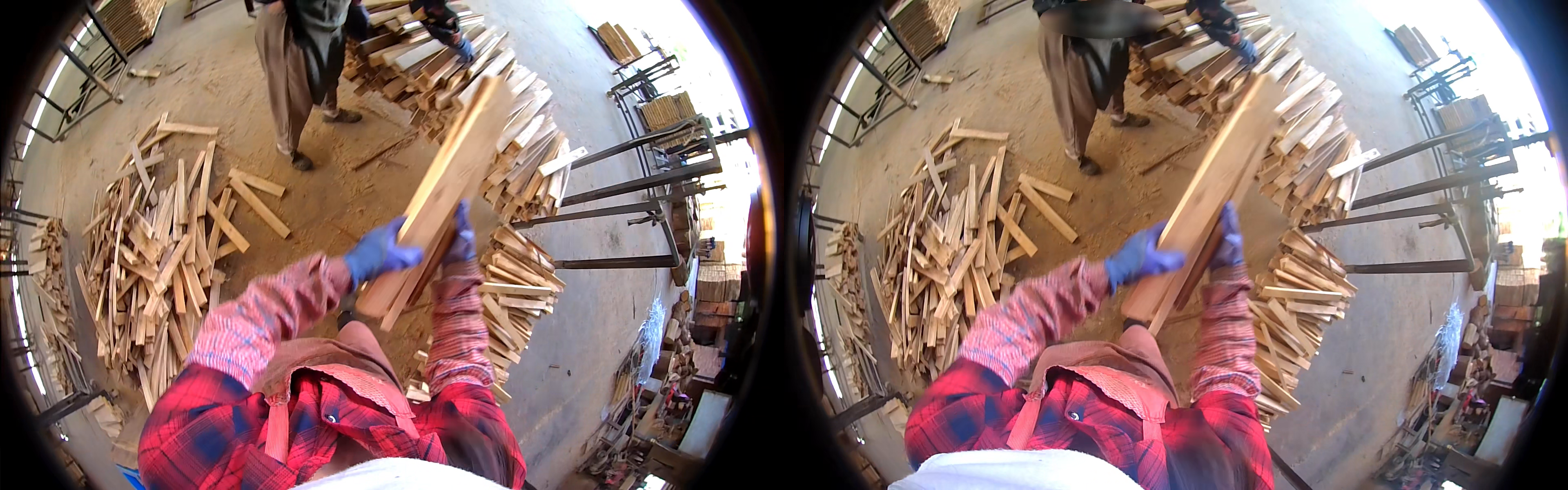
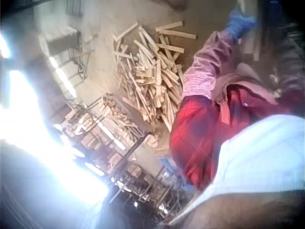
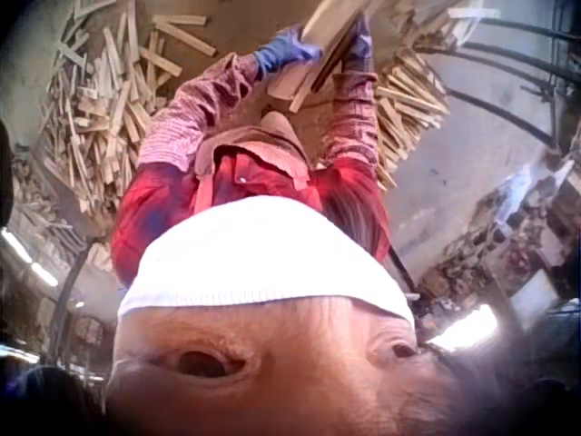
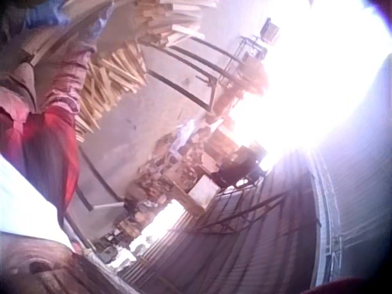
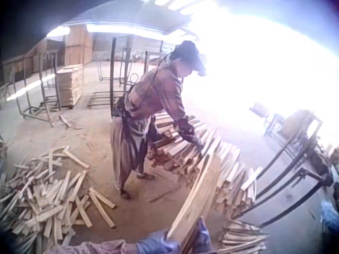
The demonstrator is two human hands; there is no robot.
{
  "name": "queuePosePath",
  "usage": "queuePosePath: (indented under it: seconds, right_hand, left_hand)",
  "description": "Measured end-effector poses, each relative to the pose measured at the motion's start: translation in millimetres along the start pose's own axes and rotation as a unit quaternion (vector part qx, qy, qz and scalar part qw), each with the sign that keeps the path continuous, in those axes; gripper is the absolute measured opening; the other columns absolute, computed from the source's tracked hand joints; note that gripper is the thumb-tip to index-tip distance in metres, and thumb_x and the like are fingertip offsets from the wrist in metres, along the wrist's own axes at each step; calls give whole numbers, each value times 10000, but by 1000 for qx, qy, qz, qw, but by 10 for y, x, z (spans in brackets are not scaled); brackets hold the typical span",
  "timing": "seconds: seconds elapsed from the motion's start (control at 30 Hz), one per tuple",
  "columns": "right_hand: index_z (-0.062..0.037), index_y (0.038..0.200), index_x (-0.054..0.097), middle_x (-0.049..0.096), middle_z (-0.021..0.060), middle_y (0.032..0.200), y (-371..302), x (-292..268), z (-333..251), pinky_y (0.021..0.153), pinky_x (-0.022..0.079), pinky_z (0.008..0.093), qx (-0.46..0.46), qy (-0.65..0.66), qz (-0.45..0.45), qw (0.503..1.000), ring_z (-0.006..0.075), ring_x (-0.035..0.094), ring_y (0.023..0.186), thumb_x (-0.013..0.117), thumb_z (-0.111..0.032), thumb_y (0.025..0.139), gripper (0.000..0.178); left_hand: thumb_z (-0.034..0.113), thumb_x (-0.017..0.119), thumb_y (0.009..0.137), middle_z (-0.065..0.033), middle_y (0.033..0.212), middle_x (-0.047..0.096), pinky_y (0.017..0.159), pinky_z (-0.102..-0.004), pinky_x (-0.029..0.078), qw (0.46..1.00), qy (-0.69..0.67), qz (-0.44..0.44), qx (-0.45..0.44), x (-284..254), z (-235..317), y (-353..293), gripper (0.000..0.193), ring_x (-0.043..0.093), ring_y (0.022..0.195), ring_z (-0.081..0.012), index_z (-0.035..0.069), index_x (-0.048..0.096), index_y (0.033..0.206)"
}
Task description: The person picks up wooden planks from a large pile on the floor and stacks them onto a blue metal rack. They repeatedly gather handfuls of wood, lift them, and place them in an organized stack while another worker is visible in the background.
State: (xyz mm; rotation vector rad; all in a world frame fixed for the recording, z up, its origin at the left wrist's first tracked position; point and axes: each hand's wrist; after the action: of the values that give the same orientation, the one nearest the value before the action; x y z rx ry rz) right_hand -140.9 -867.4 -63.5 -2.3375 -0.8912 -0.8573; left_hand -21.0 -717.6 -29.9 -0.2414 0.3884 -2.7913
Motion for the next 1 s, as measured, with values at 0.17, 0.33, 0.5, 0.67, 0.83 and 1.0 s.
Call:
queuePosePath:
  seconds: [0.17, 0.33, 0.5, 0.67, 0.83, 1.0]
  right_hand:
    - [-84, 1329, 398, 477, 131, 1269, 1595, 198, -2161, 901, 441, 378, -152, -281, 90, 943, 246, 528, 1053, 483, -430, 884, 570]
    - [-2, 1047, 536, 574, 84, 920, 2105, -279, -2194, 701, 443, 343, -230, -258, 149, 926, 204, 544, 800, 711, -354, 724, 509]
    - [-122, 793, 550, 534, 8, 698, 1167, -1057, 372, 543, 434, 305, 167, -367, 65, 913, 154, 511, 628, 523, -187, 848, 90]
    - [-159, 901, 544, 550, 29, 769, -230, 252, 2187, 592, 440, 344, 527, -337, 44, 779, 207, 535, 681, 602, -326, 835, 189]
    - [-121, 1240, 468, 552, 106, 1173, -513, 688, 3093, 821, 444, 395, 528, -417, -362, 645, 257, 556, 970, 560, -344, 853, 457]
    - [-124, 1296, 427, 507, 130, 1264, -1072, 1364, 3474, 887, 419, 416, 533, -569, -278, 561, 284, 526, 1090, 537, -387, 855, 525]
  left_hand:
    - [350, 692, 717, -118, 992, 638, 661, -319, 507, 995, 54, -83, 13, 117, 2010, 1785, 521, 625, 804, -199, -34, 600, 1057]
    - [313, 632, 784, -118, 802, 631, 627, -235, 455, 909, 276, 144, 276, -144, 2319, 1994, 399, 615, 755, -159, -10, 602, 1016]
    - [236, 657, 796, -205, 1134, 566, 874, -341, 467, 900, 337, 187, 206, -1024, 511, -44, 631, 581, 1034, -259, -20, 381, 1302]
    - [370, 572, 795, -186, 879, 616, 633, -406, 491, 799, 335, 383, -319, -1421, -2105, -2941, 382, 613, 770, -322, 34, 621, 970]
    - [334, 580, 747, -177, 865, 652, 620, -404, 504, 682, 86, 501, -526, -956, -2649, -5049, 380, 640, 695, -311, 10, 649, 933]
    - [401, 604, 751, -177, 873, 645, 736, -369, 473, 594, 16, 621, -510, -41, -3982, -5798, 436, 616, 797, -259, 17, 647, 954]
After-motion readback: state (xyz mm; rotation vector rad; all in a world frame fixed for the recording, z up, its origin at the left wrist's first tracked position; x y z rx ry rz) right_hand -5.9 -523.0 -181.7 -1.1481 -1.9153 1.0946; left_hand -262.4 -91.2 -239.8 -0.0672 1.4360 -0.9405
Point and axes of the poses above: each hand's wrist, its own y-axis towards the middle knuckle, its own x-axis out of the palm, z = x × y
